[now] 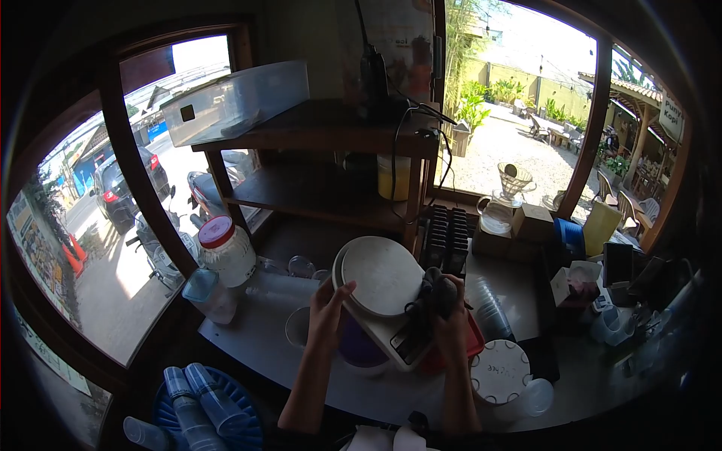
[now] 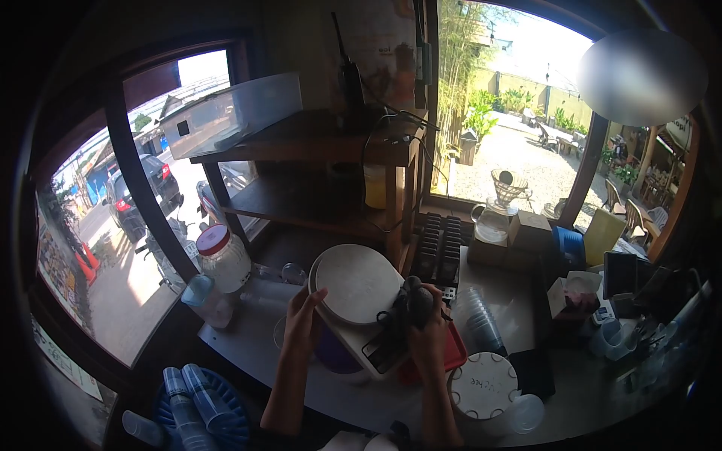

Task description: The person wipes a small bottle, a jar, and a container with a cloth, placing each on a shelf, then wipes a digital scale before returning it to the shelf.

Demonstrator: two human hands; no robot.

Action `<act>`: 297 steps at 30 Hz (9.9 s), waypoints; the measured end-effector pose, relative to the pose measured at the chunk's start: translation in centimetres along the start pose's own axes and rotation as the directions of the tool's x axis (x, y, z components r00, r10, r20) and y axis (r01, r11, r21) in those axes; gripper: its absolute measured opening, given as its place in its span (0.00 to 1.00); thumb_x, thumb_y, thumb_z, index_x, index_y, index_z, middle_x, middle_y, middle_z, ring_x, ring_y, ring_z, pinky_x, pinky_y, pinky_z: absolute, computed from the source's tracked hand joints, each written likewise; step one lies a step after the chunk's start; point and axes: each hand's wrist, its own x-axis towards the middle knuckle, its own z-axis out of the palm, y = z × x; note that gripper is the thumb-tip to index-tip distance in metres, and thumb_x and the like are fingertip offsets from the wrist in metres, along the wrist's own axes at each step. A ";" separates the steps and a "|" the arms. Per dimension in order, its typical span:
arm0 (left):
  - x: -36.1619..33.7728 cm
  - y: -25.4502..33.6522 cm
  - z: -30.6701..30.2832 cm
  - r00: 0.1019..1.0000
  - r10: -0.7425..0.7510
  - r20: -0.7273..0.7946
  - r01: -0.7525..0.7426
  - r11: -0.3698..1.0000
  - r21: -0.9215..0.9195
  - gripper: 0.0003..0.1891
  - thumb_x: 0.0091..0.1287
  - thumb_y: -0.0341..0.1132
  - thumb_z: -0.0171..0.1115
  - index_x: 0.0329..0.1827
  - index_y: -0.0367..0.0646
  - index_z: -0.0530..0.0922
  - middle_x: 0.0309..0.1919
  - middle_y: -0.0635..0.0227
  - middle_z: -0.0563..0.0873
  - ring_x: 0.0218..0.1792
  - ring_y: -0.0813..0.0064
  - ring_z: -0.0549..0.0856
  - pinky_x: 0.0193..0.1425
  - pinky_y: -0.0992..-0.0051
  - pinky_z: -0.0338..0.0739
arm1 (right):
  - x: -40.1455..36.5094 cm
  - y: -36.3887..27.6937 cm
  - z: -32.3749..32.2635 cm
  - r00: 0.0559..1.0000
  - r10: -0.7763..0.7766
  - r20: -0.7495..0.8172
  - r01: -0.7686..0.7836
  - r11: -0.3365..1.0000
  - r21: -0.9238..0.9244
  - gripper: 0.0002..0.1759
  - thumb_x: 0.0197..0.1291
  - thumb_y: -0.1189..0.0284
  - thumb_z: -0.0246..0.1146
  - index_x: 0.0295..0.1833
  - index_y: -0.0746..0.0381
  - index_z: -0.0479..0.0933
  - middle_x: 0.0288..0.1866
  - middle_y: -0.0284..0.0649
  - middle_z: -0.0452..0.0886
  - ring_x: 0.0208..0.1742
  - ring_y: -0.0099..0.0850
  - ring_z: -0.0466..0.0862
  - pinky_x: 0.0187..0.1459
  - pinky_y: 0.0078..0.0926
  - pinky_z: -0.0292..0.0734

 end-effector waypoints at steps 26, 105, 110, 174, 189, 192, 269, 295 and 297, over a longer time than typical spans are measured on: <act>-5.4 4.2 -0.8 0.966 0.043 -0.256 -0.152 0.894 -0.422 0.36 0.66 0.64 0.42 0.65 0.42 0.62 0.53 0.60 0.75 0.51 0.68 0.78 0.55 0.69 0.75 | -8.3 -3.2 5.5 0.502 -0.588 0.634 0.739 0.672 0.037 0.41 0.40 0.71 0.64 0.66 0.37 0.66 0.72 0.38 0.58 0.71 0.43 0.59 0.64 0.47 0.58; -2.8 2.6 -2.4 0.955 0.074 -0.288 -0.226 0.811 -0.539 0.29 0.68 0.58 0.43 0.60 0.43 0.68 0.51 0.61 0.76 0.51 0.66 0.76 0.55 0.66 0.72 | -4.6 -7.2 5.6 0.742 -0.506 0.440 0.667 0.620 -0.413 0.28 0.54 0.73 0.58 0.64 0.61 0.68 0.60 0.53 0.72 0.63 0.44 0.72 0.61 0.36 0.65; -2.1 2.0 -4.0 0.814 0.068 -0.577 -0.387 0.804 -0.452 0.28 0.68 0.57 0.44 0.60 0.43 0.67 0.52 0.62 0.75 0.53 0.65 0.75 0.58 0.66 0.69 | -7.4 -4.9 7.0 0.624 -0.600 0.502 0.694 0.720 -0.002 0.34 0.38 0.76 0.64 0.59 0.60 0.74 0.59 0.51 0.73 0.61 0.44 0.74 0.57 0.39 0.72; -6.7 2.9 -5.2 0.940 0.340 0.008 -0.327 0.910 -0.255 0.40 0.61 0.62 0.39 0.70 0.43 0.56 0.66 0.53 0.65 0.65 0.58 0.67 0.67 0.59 0.65 | -3.7 -11.8 10.2 0.446 -0.608 0.657 0.862 0.488 -0.133 0.34 0.53 0.62 0.56 0.69 0.43 0.62 0.73 0.39 0.55 0.74 0.43 0.53 0.71 0.53 0.41; -8.4 2.1 -4.3 0.973 0.065 -0.222 -0.195 0.744 -0.639 0.34 0.52 0.45 0.52 0.61 0.35 0.66 0.52 0.54 0.77 0.51 0.60 0.79 0.55 0.67 0.76 | -4.6 -12.6 9.7 0.557 -0.553 0.620 0.808 0.534 -0.249 0.41 0.47 0.65 0.61 0.71 0.52 0.59 0.73 0.44 0.56 0.74 0.45 0.52 0.72 0.49 0.41; -7.2 1.3 -5.8 0.977 0.172 -0.126 -0.213 0.776 -0.594 0.35 0.59 0.55 0.48 0.64 0.37 0.63 0.57 0.55 0.74 0.54 0.62 0.76 0.57 0.66 0.73 | -6.2 -10.2 8.2 0.515 -0.451 0.729 0.775 0.609 -0.171 0.41 0.47 0.67 0.62 0.70 0.54 0.59 0.73 0.43 0.56 0.74 0.43 0.52 0.72 0.48 0.42; -5.0 -1.4 -2.6 0.923 0.189 -0.335 -0.345 0.793 -0.502 0.22 0.48 0.34 0.50 0.47 0.33 0.70 0.44 0.56 0.76 0.49 0.62 0.76 0.55 0.66 0.72 | -6.5 -9.8 7.8 0.684 -0.653 0.325 0.686 0.727 0.018 0.32 0.49 0.69 0.63 0.62 0.63 0.69 0.64 0.57 0.67 0.63 0.54 0.70 0.59 0.44 0.68; -3.2 -0.1 -11.6 0.388 0.892 -0.234 -0.728 0.452 0.515 0.27 0.48 0.40 0.49 0.51 0.35 0.69 0.46 0.54 0.75 0.49 0.57 0.77 0.50 0.64 0.78 | -0.1 -4.4 3.3 0.779 -0.362 0.512 0.512 0.839 -0.185 0.28 0.35 0.71 0.70 0.50 0.57 0.76 0.60 0.41 0.73 0.61 0.44 0.71 0.64 0.46 0.60; -4.0 2.0 -11.6 0.683 0.622 -0.383 -0.681 0.731 -0.028 0.20 0.51 0.38 0.48 0.46 0.38 0.70 0.43 0.55 0.76 0.45 0.60 0.78 0.46 0.66 0.77 | 0.9 -4.8 2.0 0.701 -0.265 0.663 0.565 0.773 -0.289 0.33 0.36 0.66 0.73 0.55 0.53 0.74 0.63 0.41 0.70 0.63 0.44 0.69 0.67 0.50 0.55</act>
